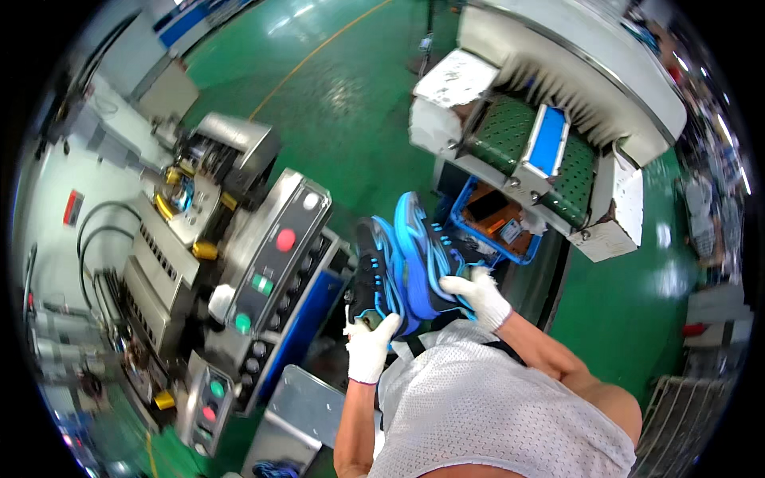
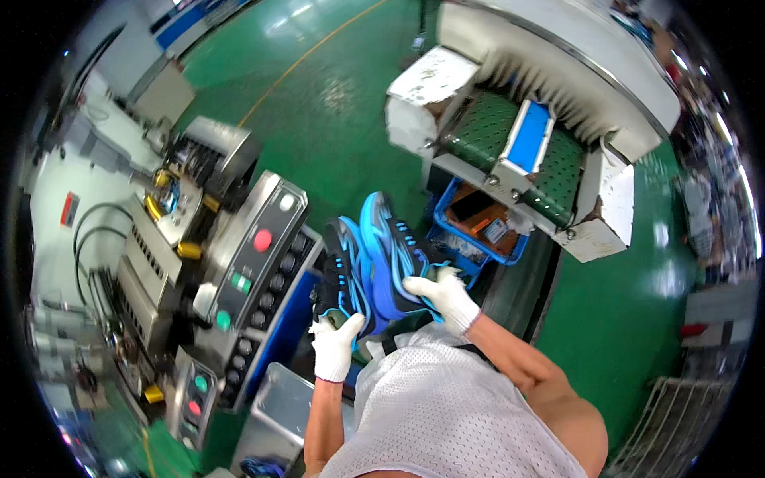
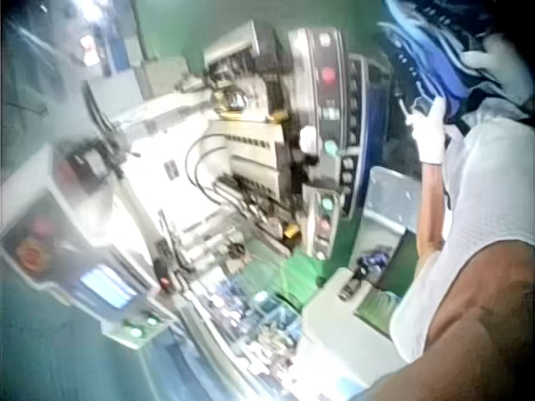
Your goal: The person repeatedly picks up blue and black sneakers from a nearby rack and places them into a shoe assembly machine. They operate the machine to process each shoe, then remove the finished product and place it on a metal tray. This cycle is performed continuously for multiple pairs of shoes.
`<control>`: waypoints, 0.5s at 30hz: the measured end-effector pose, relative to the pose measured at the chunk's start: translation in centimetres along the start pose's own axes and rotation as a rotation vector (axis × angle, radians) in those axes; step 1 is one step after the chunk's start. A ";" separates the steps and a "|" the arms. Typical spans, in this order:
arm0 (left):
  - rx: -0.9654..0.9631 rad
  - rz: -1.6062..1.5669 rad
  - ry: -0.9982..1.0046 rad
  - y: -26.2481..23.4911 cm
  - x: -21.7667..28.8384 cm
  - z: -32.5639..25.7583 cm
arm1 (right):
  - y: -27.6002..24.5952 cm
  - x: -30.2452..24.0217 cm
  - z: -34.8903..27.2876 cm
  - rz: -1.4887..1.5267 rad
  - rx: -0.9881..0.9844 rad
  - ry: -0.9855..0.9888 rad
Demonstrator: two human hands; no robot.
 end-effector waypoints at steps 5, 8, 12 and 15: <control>-0.416 -0.098 0.179 10.6 16.8 8.0 | -14.2 -8.0 0.0 0.173 0.447 -0.431; -0.426 -0.109 0.576 19.3 24.5 14.7 | -20.6 -15.8 -0.6 -0.205 0.916 -0.605; -0.324 0.293 0.740 32.3 33.7 23.2 | -32.6 -22.5 5.6 -1.017 1.433 -0.184; -0.225 0.292 0.846 40.2 37.1 28.0 | -36.9 -28.5 11.6 -1.039 1.277 -0.247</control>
Point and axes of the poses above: each hand's wrist, its own z-axis towards the middle knuckle, its own y-axis out of the palm, x = y × z, the point moved 3 cm from there along z, towards the middle knuckle, and after that the axes turned 2 degrees about y, right-handed, at the moved point
